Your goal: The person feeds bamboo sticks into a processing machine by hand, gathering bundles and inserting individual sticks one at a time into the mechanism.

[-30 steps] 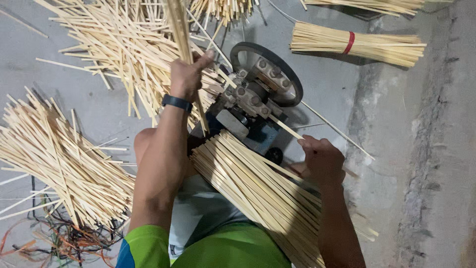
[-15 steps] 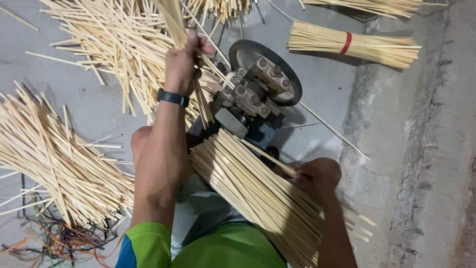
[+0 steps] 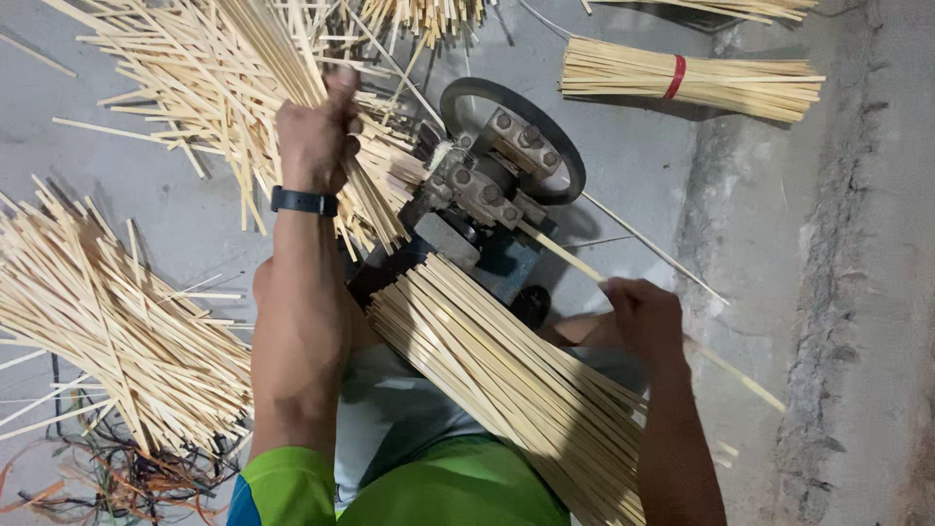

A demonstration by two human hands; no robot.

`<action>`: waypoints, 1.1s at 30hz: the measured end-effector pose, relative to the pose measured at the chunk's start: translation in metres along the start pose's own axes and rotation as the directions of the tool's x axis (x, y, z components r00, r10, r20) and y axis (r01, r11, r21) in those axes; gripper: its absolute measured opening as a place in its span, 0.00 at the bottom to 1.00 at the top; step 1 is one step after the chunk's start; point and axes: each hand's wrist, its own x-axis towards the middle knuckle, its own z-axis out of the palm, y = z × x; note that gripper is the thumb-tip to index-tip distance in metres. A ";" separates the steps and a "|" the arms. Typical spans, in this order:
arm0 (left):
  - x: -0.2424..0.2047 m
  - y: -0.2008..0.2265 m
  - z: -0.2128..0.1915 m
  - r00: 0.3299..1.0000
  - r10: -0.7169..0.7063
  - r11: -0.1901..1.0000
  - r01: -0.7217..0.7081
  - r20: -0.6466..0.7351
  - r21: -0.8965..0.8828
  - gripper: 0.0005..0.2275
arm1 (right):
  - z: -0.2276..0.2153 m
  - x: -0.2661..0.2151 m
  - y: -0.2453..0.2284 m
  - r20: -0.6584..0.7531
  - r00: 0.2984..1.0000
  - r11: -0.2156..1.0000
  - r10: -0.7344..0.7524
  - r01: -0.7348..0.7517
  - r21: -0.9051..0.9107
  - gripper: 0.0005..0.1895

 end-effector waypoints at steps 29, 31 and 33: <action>-0.070 0.074 0.063 0.476 0.628 0.520 -0.845 0.615 0.123 0.10 | -0.029 -0.007 -0.136 -0.322 0.608 0.665 -0.726 0.739 -0.104 0.14; -0.102 0.068 0.088 0.476 0.392 0.733 -0.679 0.787 0.046 0.11 | -0.043 0.001 -0.154 -0.421 0.414 0.590 -0.807 0.526 -0.613 0.17; -0.125 0.059 0.098 0.415 0.126 0.772 -0.612 0.901 0.174 0.11 | -0.055 0.000 -0.161 -0.391 0.395 0.545 -0.831 0.446 -0.710 0.15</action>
